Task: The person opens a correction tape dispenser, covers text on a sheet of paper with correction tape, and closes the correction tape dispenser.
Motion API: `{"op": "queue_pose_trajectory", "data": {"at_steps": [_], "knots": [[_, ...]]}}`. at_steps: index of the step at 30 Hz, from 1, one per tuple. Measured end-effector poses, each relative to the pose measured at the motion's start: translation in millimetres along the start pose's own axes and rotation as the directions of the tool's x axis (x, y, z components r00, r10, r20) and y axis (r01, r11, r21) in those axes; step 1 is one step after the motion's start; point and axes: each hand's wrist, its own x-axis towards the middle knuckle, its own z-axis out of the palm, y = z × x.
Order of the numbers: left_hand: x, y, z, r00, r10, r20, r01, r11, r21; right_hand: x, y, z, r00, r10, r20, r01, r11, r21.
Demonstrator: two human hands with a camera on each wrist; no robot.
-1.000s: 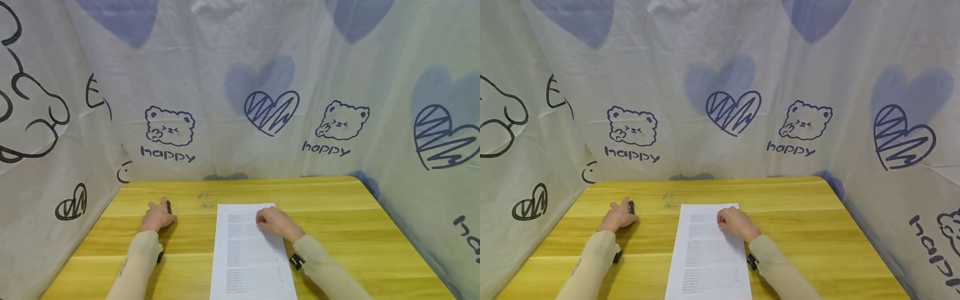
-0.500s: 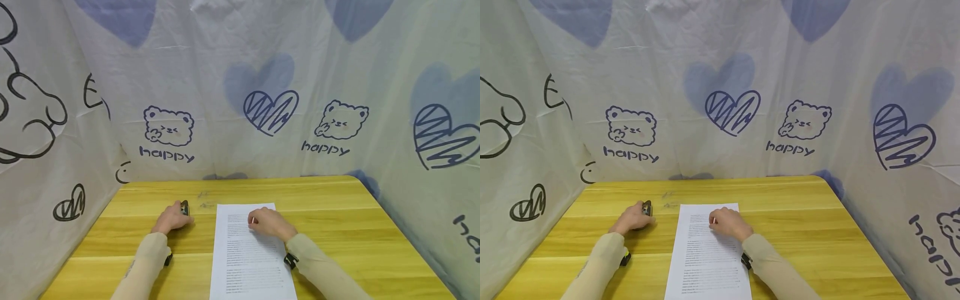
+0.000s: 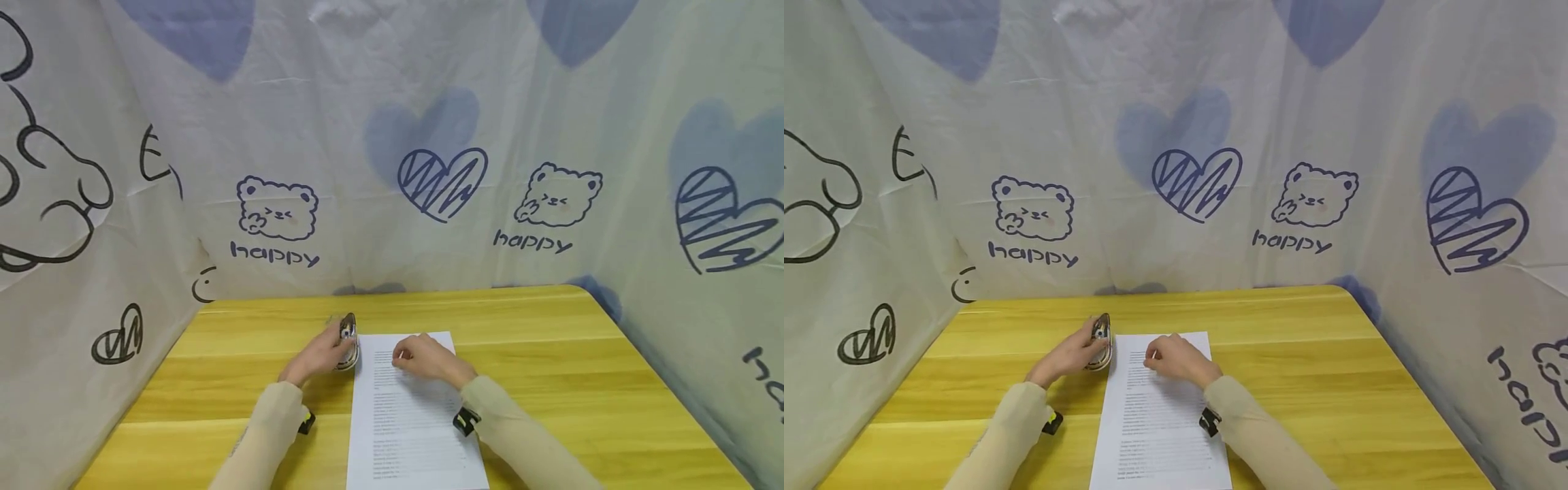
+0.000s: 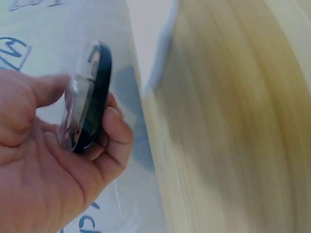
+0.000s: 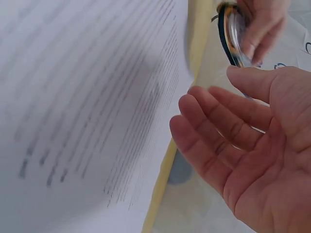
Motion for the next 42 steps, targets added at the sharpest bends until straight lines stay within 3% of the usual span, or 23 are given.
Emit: {"op": "queue_pose_trajectory", "data": {"at_steps": [2, 9, 18, 20, 23, 26, 30, 35, 42], "knots": [[2.6, 7.4, 4.1, 1.0, 0.018, -0.008, -0.019, 0.998, -0.066, 1.8, -2, 1, 1.0, 0.007, 0.0, -0.007, 1.0, 0.027], [5.8, 29.9, 14.2, 1.0, 0.0, -0.001, 0.0, 0.97, -0.242, 5.3, -4, 4, 0.997, 0.062, -0.037, -0.056, 0.987, 0.153], [10.1, 47.5, 28.1, 0.999, 0.041, -0.01, -0.042, 0.91, -0.412, 5.8, -1, -1, 0.985, 0.152, -0.079, -0.104, 0.894, 0.435], [10.5, 47.7, 29.9, 0.999, 0.041, -0.034, -0.051, 0.908, -0.417, 5.6, 1, -2, 0.984, 0.155, -0.09, -0.095, 0.875, 0.475], [11.3, 46.0, 30.7, 0.995, 0.023, -0.1, -0.059, 0.924, -0.378, 5.0, 3, -3, 0.985, 0.147, -0.091, -0.081, 0.858, 0.507], [12.0, 44.2, 29.5, 0.987, 0.024, -0.161, -0.073, 0.948, -0.311, 3.9, 5, -6, 0.989, 0.126, -0.081, -0.068, 0.859, 0.508], [12.9, 41.8, 27.2, 0.98, 0.075, -0.183, -0.123, 0.955, -0.269, 3.0, 8, -11, 0.993, 0.087, -0.076, -0.043, 0.889, 0.456], [12.6, 39.7, 26.8, 0.978, 0.128, -0.163, -0.171, 0.944, -0.283, 3.5, 10, -13, 0.992, 0.089, -0.092, -0.044, 0.912, 0.407], [15.2, 39.3, 30.7, 0.987, 0.123, -0.104, -0.148, 0.946, -0.287, 2.5, 12, -14, 0.979, 0.129, -0.16, -0.064, 0.931, 0.359]]}}
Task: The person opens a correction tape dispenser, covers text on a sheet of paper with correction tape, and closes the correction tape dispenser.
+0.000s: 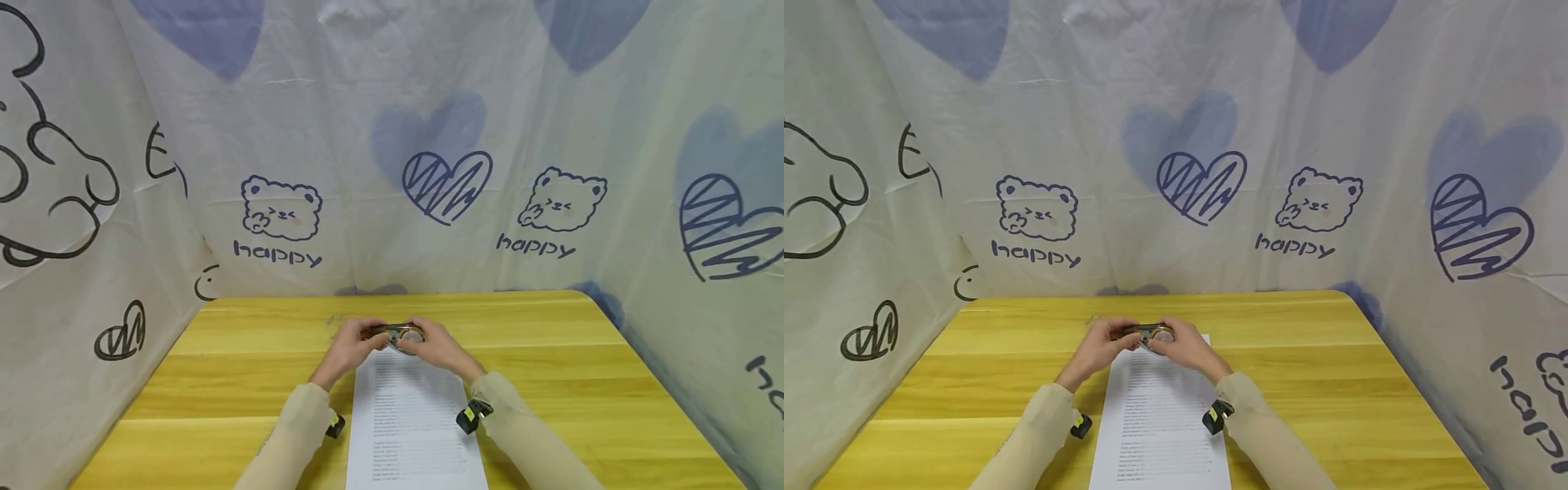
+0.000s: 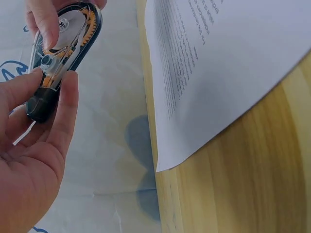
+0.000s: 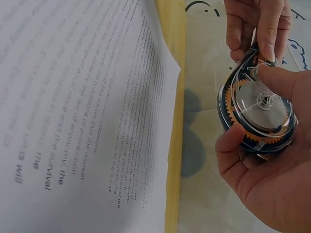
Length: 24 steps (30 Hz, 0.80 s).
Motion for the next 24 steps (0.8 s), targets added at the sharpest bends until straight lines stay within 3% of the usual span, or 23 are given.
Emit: {"op": "queue_pose_trajectory", "data": {"at_steps": [9, 16, 19, 24], "knots": [[-1.1, 0.3, 0.5, 0.999, -0.008, 0.035, 0.009, 1.0, -0.017, -0.7, 3, 2, 0.998, 0.042, -0.056, -0.04, 0.999, 0.033], [-1.9, 2.4, 0.6, 0.999, -0.013, 0.047, 0.011, 0.999, 0.03, -0.3, 6, 0, 0.997, 0.032, -0.069, -0.029, 0.998, 0.053], [-1.9, 1.9, 1.2, 0.998, -0.018, 0.053, 0.015, 0.998, 0.058, -1.0, 7, -1, 0.998, 0.052, -0.038, -0.046, 0.99, 0.135], [-1.3, 0.1, 2.1, 0.997, -0.011, 0.073, 0.005, 0.997, 0.08, -0.3, 11, 0, 0.995, 0.095, 0.024, -0.098, 0.949, 0.299]]}}
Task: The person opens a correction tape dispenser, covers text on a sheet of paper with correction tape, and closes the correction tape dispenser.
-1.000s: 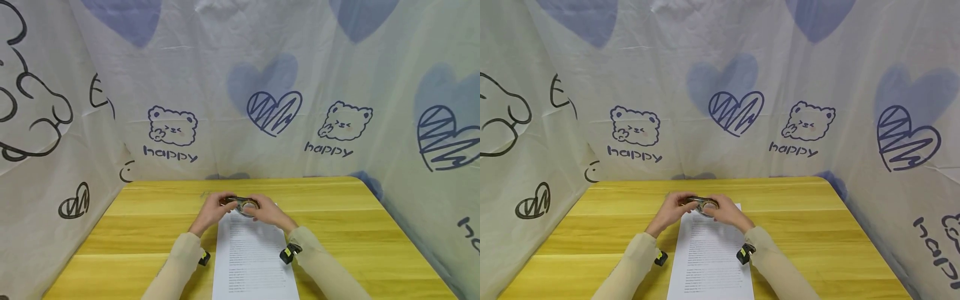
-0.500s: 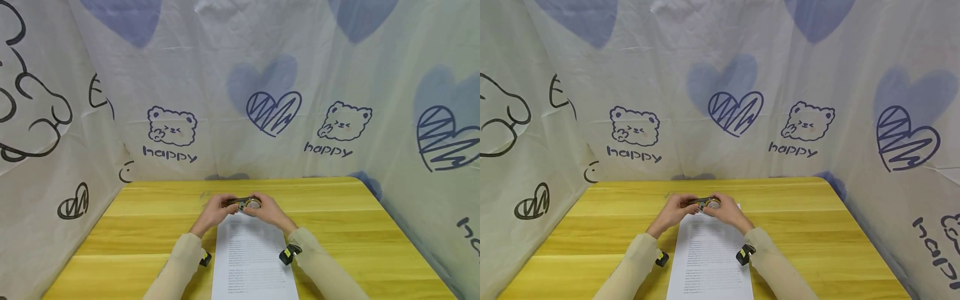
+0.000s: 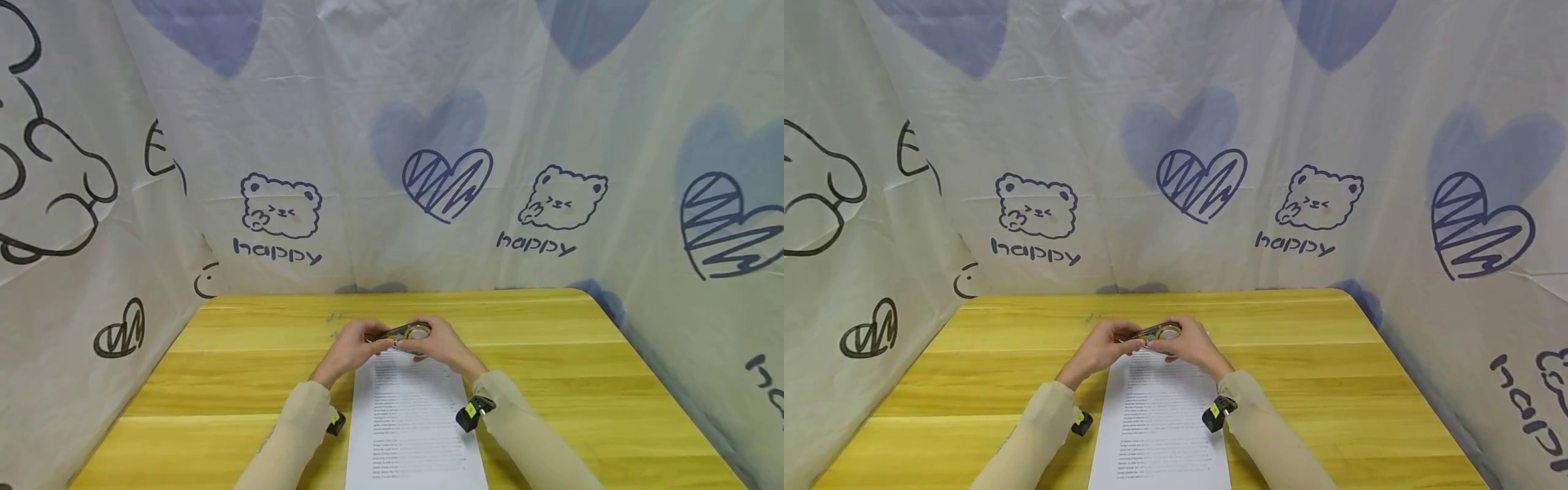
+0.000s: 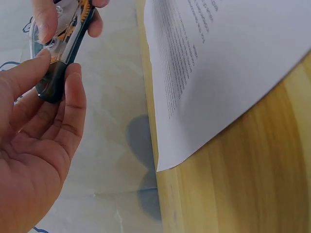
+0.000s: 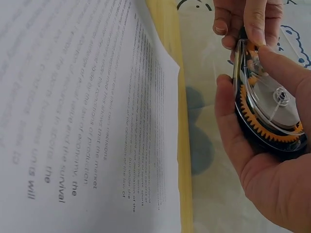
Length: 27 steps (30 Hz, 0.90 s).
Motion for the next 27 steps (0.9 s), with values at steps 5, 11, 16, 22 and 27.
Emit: {"op": "queue_pose_trajectory", "data": {"at_steps": [5, 11, 16, 22, 27], "knots": [[0.9, -0.7, 3.1, 1.0, 0.017, 0.019, -0.017, 0.999, -0.037, -0.2, 0, -1, 0.999, 0.02, -0.031, -0.021, 1.0, -0.018], [1.9, -0.4, 5.5, 0.999, 0.03, 0.024, -0.028, 0.996, -0.083, -0.8, -4, -3, 0.999, 0.019, -0.04, -0.021, 0.999, -0.041], [1.9, 0.8, 4.0, 0.998, 0.036, 0.042, -0.033, 0.997, -0.072, -1.1, -6, -6, 0.999, 0.021, -0.028, -0.022, 0.999, -0.05], [-2.9, 4.3, 1.4, 0.993, 0.079, 0.083, -0.078, 0.997, -0.016, -3.3, -7, -9, 0.999, 0.015, 0.042, -0.013, 0.998, -0.06], [-7.4, 9.4, 0.2, 0.988, 0.103, 0.117, -0.109, 0.993, 0.038, -5.2, -6, -13, 0.996, 0.009, 0.092, -0.002, 0.998, -0.07]]}}
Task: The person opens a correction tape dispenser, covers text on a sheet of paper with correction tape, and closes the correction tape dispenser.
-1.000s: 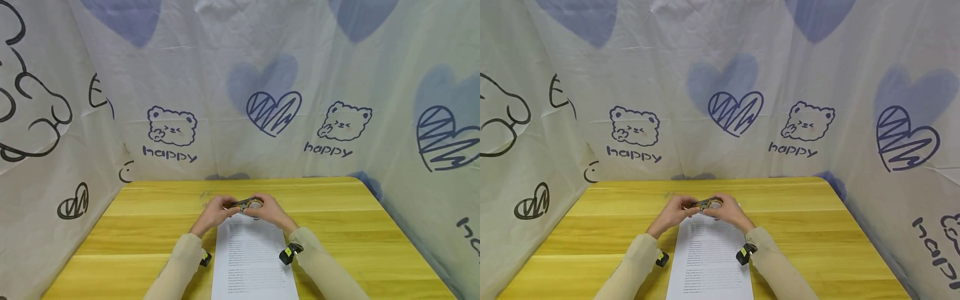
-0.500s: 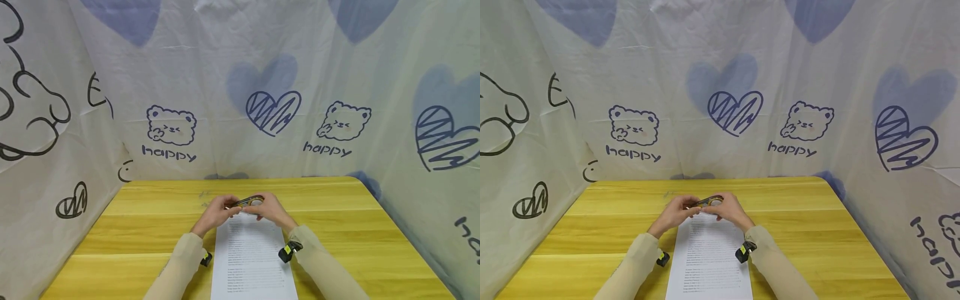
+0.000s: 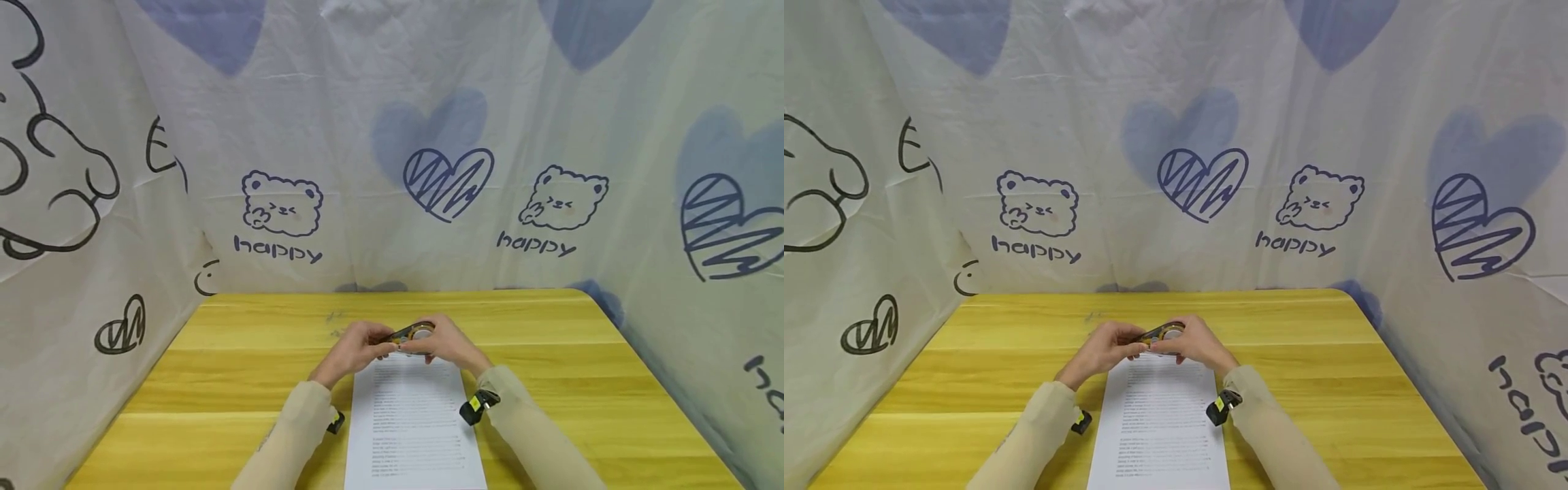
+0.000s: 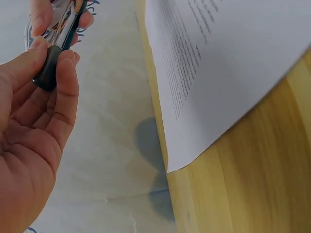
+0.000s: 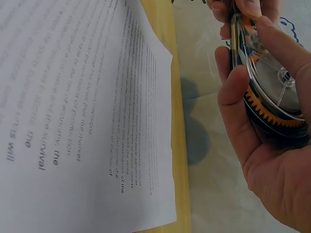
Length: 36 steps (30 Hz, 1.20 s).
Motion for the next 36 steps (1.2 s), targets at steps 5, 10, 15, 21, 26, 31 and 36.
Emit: {"op": "queue_pose_trajectory", "data": {"at_steps": [5, 10, 15, 21, 26, 31, 36], "knots": [[-2.8, 1.0, -0.5, 0.999, -0.007, 0.036, 0.005, 0.999, 0.042, 0.1, 1, -2, 0.999, -0.025, 0.038, 0.029, 0.994, -0.108], [-3.0, -1.4, -1.3, 1.0, 0.008, 0.03, -0.009, 1.0, 0.029, 1.8, 0, -2, 0.998, -0.045, 0.036, 0.049, 0.99, -0.135], [-2.3, -4.7, -1.0, 1.0, 0.003, 0.007, -0.003, 1.0, 0.004, 2.4, -1, -1, 0.999, -0.034, 0.013, 0.035, 0.995, -0.091], [-0.9, -10.9, -1.0, 0.999, -0.035, -0.012, 0.034, 0.997, -0.064, 3.0, 5, 0, 0.999, 0.007, -0.035, -0.007, 1.0, 0.003], [0.0, -14.4, -1.1, 0.999, -0.036, -0.016, 0.035, 0.997, -0.073, 4.5, 10, 0, 0.999, 0.005, -0.04, -0.003, 0.999, 0.035], [1.2, -16.6, -2.4, 0.999, -0.047, -0.008, 0.046, 0.997, -0.067, 6.0, 13, 2, 0.999, 0.005, -0.033, -0.003, 0.999, 0.054], [2.0, -16.9, -4.1, 0.998, -0.065, 0.011, 0.065, 0.997, -0.037, 7.7, 14, 3, 1.0, 0.015, -0.019, -0.013, 0.997, 0.07]]}}
